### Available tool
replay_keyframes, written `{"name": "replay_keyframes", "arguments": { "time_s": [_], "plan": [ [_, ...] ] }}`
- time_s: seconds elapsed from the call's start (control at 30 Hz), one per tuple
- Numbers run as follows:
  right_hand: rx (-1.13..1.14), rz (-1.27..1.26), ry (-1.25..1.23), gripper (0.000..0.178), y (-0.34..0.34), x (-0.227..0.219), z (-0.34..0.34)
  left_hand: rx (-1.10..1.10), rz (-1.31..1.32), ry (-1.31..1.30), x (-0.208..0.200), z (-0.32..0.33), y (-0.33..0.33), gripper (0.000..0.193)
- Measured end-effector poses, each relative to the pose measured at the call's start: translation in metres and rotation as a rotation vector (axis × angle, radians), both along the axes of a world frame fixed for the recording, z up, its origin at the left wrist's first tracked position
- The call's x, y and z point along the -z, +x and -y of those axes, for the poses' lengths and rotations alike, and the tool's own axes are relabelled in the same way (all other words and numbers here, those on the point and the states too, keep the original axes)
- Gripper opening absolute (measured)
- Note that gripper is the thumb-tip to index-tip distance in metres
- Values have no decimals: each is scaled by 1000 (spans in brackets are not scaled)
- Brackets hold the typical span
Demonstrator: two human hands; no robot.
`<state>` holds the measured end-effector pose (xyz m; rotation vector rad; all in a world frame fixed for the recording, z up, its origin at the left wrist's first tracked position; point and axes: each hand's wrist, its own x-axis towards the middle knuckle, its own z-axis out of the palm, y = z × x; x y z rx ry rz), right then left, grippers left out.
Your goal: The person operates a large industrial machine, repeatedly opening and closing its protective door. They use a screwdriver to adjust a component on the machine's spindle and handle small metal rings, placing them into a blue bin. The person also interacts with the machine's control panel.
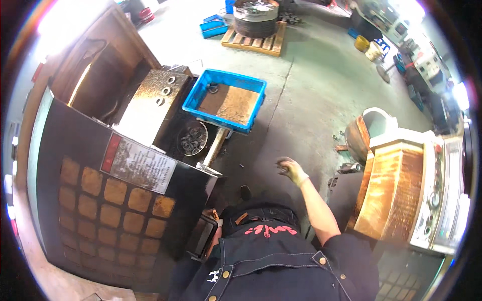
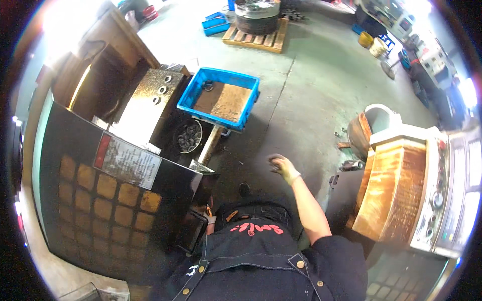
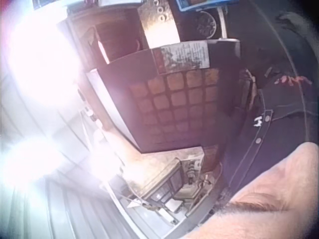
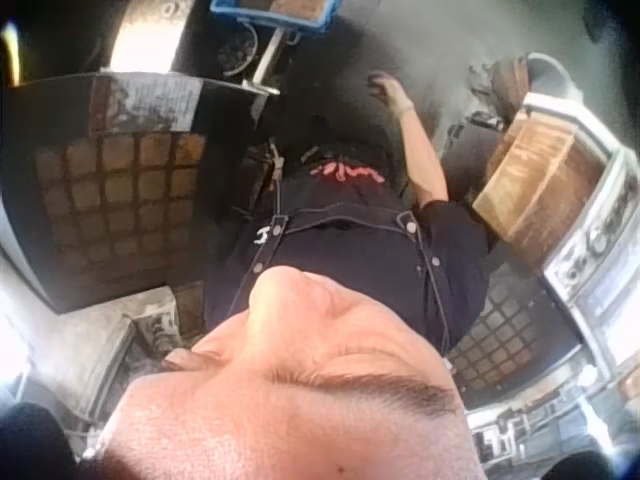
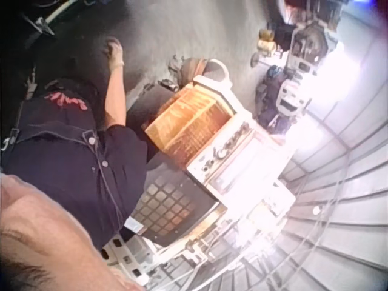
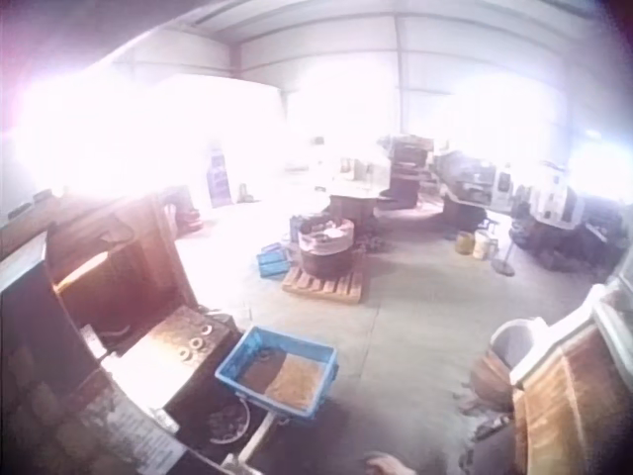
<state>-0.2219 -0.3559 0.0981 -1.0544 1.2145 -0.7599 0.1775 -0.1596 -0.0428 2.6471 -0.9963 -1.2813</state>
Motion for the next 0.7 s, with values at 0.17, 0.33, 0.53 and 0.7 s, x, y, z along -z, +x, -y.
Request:
{"name": "replay_keyframes", "arguments": {
  "time_s": [0.17,0.33,0.53,0.7],
  "plan": [
    [-333,145,195,29,151,-13,111,-191,40,44,-21,-9,-12,59],
    [-261,197,7,72,242,36,179,-339,98,100,-45,-12,-39,59],
    [-424,170,25,35,216,-36,210,-578,161,180,-70,-5,-84,59],
    [-317,-30,-228,27,153,-14,313,-588,237,64,-70,-9,-102,60]
  ]
}}
